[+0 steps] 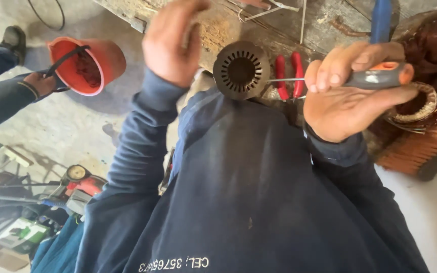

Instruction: Dismantling an electric motor stator to remove copper windings using a screwdriver and pliers.

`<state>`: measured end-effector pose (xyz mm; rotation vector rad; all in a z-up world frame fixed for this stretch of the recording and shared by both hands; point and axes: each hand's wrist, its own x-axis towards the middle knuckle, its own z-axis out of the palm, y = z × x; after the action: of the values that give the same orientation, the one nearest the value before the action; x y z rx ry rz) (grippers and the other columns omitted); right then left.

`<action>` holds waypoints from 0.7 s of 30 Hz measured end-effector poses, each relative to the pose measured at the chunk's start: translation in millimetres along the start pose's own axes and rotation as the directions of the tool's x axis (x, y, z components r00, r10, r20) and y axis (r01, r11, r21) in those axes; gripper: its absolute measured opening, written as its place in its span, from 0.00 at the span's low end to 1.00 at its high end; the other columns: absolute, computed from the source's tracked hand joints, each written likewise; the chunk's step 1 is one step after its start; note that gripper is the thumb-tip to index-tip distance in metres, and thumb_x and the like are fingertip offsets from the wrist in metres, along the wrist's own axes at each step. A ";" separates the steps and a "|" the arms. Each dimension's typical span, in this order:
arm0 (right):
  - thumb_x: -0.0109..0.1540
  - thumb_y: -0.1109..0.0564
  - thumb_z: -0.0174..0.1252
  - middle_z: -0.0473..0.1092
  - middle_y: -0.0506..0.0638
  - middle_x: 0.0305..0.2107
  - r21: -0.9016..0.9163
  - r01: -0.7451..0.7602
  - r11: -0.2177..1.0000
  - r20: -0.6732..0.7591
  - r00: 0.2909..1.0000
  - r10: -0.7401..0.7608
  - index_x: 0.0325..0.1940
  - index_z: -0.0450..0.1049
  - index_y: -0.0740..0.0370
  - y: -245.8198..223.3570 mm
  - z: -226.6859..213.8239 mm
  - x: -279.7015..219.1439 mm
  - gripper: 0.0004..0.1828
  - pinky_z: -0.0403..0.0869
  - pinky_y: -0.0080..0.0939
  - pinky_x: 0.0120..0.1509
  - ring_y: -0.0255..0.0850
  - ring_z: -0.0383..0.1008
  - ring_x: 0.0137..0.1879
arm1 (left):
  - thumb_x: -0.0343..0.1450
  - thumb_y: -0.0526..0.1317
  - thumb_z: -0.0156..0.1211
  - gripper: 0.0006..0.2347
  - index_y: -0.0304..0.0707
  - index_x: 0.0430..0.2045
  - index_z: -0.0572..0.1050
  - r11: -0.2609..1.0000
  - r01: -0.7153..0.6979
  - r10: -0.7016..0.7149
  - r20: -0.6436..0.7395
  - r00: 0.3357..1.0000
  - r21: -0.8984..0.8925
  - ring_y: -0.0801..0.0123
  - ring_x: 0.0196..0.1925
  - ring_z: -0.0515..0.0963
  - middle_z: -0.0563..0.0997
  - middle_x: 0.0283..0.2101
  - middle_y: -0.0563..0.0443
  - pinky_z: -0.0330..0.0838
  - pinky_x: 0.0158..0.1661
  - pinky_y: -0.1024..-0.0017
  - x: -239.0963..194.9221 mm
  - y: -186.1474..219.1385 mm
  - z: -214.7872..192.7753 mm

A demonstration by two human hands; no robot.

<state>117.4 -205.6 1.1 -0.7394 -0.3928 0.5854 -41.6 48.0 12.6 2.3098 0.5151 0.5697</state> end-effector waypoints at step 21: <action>0.65 0.39 0.62 0.68 0.55 0.34 -0.370 0.149 0.917 -0.062 0.981 -0.184 0.51 0.57 0.57 31.8 61.8 15.0 0.28 0.73 0.36 0.29 0.39 0.71 0.32 | 0.72 0.42 0.68 0.08 0.49 0.43 0.81 0.803 -0.213 0.466 0.364 0.806 -0.556 0.62 0.46 0.81 0.83 0.42 0.56 0.68 0.50 0.63 11.2 -7.4 76.6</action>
<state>85.2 -145.8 22.0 -1.0746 -0.4770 0.3152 6.6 18.2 -40.6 1.9383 -0.2960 0.2200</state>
